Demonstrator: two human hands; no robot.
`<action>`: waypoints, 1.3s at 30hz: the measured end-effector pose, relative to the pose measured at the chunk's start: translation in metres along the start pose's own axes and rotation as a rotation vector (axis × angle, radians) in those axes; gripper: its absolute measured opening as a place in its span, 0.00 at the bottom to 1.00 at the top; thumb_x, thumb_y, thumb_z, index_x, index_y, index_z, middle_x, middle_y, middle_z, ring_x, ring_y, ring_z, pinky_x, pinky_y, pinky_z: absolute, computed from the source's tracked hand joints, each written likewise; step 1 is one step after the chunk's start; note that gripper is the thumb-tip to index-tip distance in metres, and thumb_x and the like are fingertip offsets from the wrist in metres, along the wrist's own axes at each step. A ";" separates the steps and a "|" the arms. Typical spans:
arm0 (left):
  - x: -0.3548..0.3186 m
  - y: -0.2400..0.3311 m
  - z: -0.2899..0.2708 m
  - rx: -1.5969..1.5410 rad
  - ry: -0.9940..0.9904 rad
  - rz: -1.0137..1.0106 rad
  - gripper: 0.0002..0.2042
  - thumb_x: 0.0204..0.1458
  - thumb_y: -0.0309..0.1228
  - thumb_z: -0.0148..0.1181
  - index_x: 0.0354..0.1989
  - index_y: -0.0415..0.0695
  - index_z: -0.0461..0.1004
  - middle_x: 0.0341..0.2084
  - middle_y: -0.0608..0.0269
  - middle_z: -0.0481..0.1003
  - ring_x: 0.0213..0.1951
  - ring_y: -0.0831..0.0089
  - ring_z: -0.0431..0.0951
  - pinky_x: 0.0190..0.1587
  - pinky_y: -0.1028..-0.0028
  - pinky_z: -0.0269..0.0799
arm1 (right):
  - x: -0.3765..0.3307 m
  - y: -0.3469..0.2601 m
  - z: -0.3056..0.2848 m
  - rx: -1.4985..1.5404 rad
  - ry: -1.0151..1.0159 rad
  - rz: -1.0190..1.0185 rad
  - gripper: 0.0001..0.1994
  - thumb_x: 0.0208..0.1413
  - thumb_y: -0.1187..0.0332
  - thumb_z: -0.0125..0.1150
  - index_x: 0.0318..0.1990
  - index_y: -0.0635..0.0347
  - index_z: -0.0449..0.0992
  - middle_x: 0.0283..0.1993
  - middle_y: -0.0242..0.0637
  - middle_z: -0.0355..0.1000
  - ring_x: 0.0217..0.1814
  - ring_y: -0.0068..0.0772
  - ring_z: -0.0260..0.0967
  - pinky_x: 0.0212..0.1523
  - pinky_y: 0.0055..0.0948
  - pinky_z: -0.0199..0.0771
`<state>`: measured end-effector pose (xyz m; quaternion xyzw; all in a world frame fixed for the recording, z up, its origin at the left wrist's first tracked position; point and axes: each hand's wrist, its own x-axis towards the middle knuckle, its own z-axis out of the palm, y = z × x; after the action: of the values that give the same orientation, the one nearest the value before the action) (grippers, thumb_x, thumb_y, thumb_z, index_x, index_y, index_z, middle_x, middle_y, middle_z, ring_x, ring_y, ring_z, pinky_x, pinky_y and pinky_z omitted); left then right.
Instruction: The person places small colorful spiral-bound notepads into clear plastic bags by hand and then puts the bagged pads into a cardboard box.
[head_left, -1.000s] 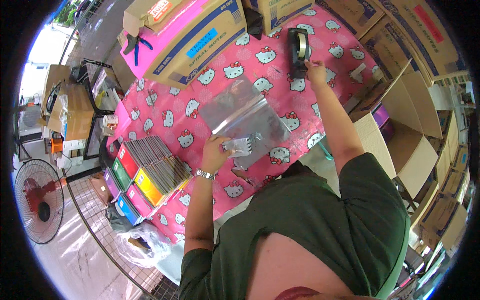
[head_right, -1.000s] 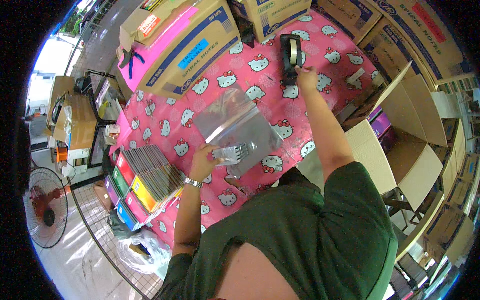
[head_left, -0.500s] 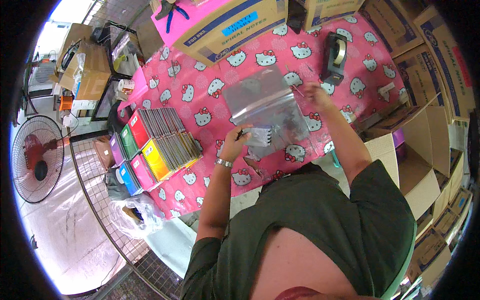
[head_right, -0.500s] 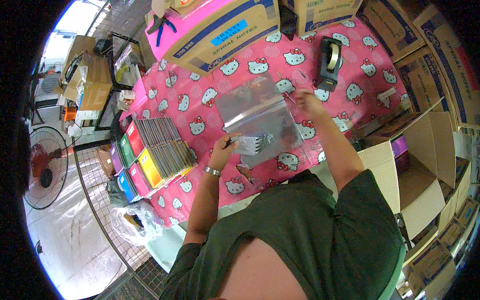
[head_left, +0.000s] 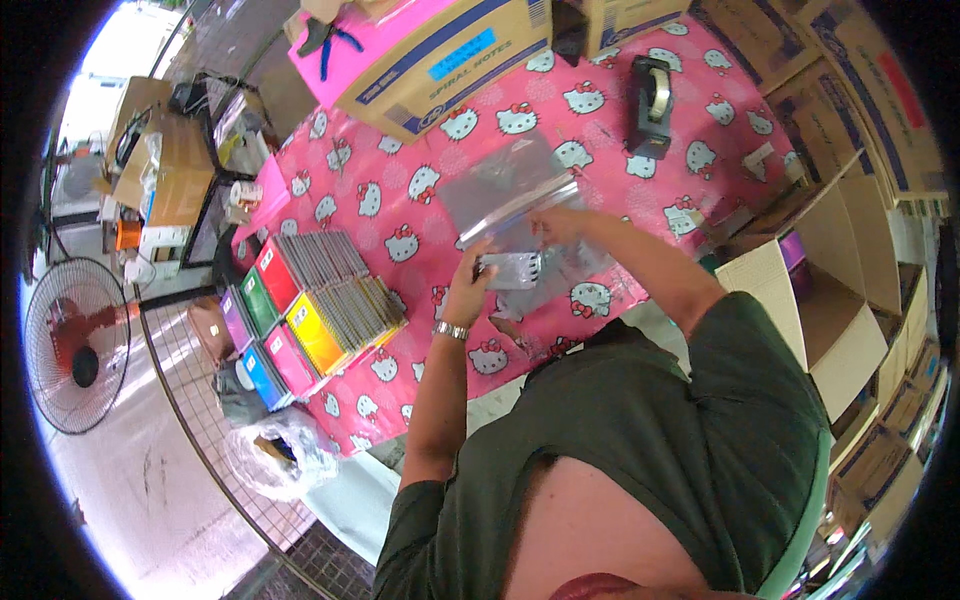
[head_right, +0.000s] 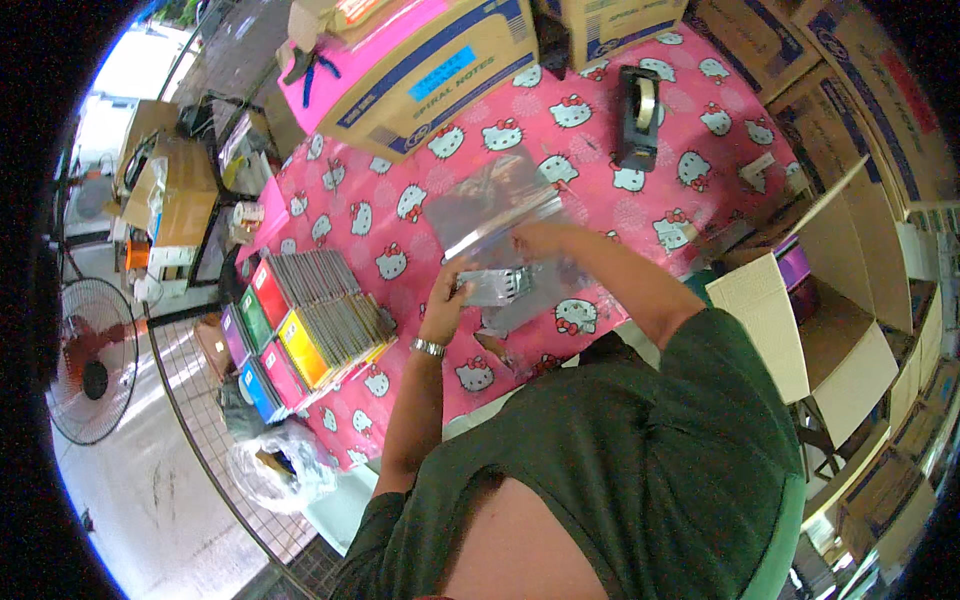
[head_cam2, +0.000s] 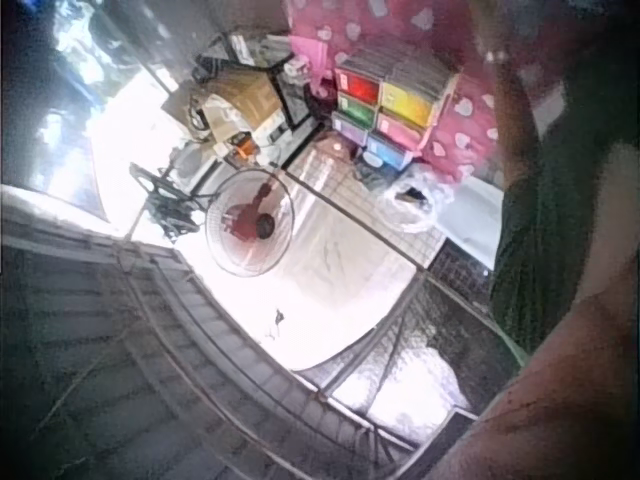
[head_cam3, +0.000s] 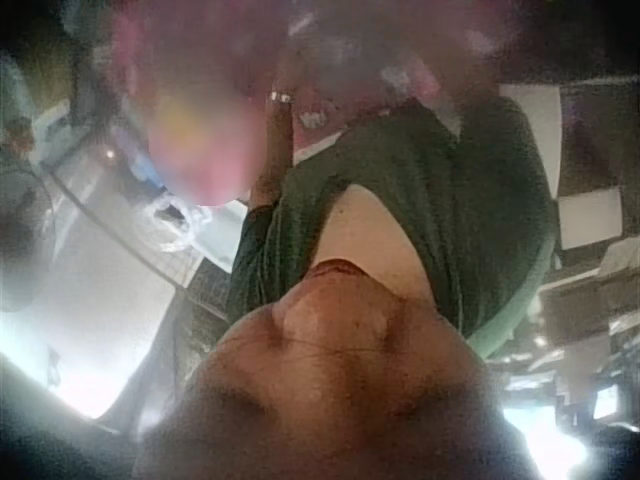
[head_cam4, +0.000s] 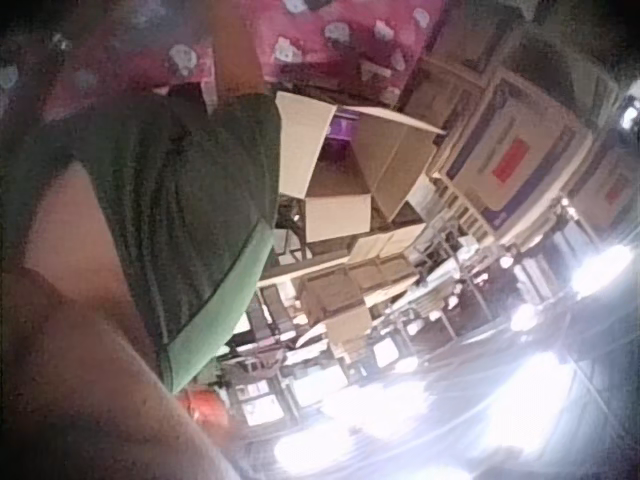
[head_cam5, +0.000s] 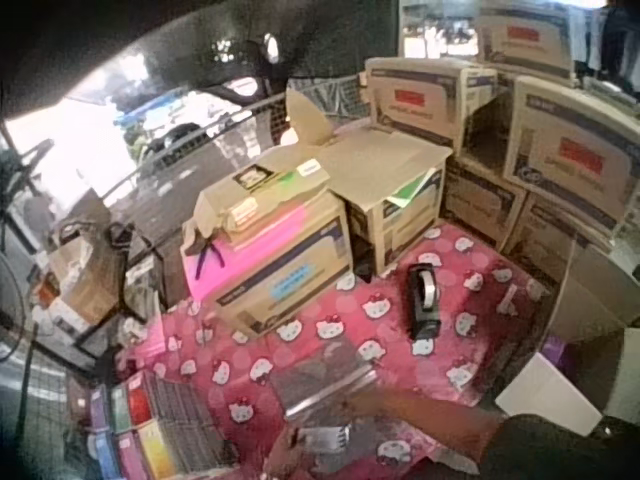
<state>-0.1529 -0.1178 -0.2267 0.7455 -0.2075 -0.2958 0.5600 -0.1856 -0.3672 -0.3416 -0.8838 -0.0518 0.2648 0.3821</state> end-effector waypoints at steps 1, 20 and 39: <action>-0.004 -0.014 -0.009 0.069 -0.005 -0.009 0.13 0.53 0.23 0.53 0.47 0.40 0.74 0.44 0.60 0.74 0.47 0.72 0.71 0.51 0.73 0.65 | -0.024 -0.004 0.022 0.060 0.168 -0.089 0.34 0.34 0.61 0.75 0.52 0.59 0.68 0.42 0.45 0.73 0.43 0.42 0.72 0.42 0.37 0.72; 0.024 0.167 0.136 0.308 -0.708 0.394 0.19 0.54 0.33 0.59 0.54 0.43 0.72 0.64 0.49 0.56 0.64 0.58 0.57 0.63 0.63 0.53 | -0.525 -0.004 -0.064 -0.111 1.645 1.129 0.38 0.41 0.50 0.70 0.57 0.59 0.62 0.53 0.51 0.67 0.52 0.49 0.69 0.52 0.40 0.69; -0.069 0.102 -0.154 0.294 0.563 0.138 0.15 0.57 0.31 0.53 0.48 0.36 0.73 0.46 0.56 0.74 0.47 0.71 0.71 0.53 0.71 0.64 | -0.396 -0.010 -0.090 0.081 1.950 0.616 0.07 0.58 0.70 0.56 0.41 0.59 0.76 0.33 0.31 0.74 0.32 0.17 0.66 0.34 0.21 0.69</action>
<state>-0.0978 0.0072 -0.0841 0.8552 -0.1350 -0.0061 0.5004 -0.4772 -0.5354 -0.1139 -0.6759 0.5199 -0.4813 0.2028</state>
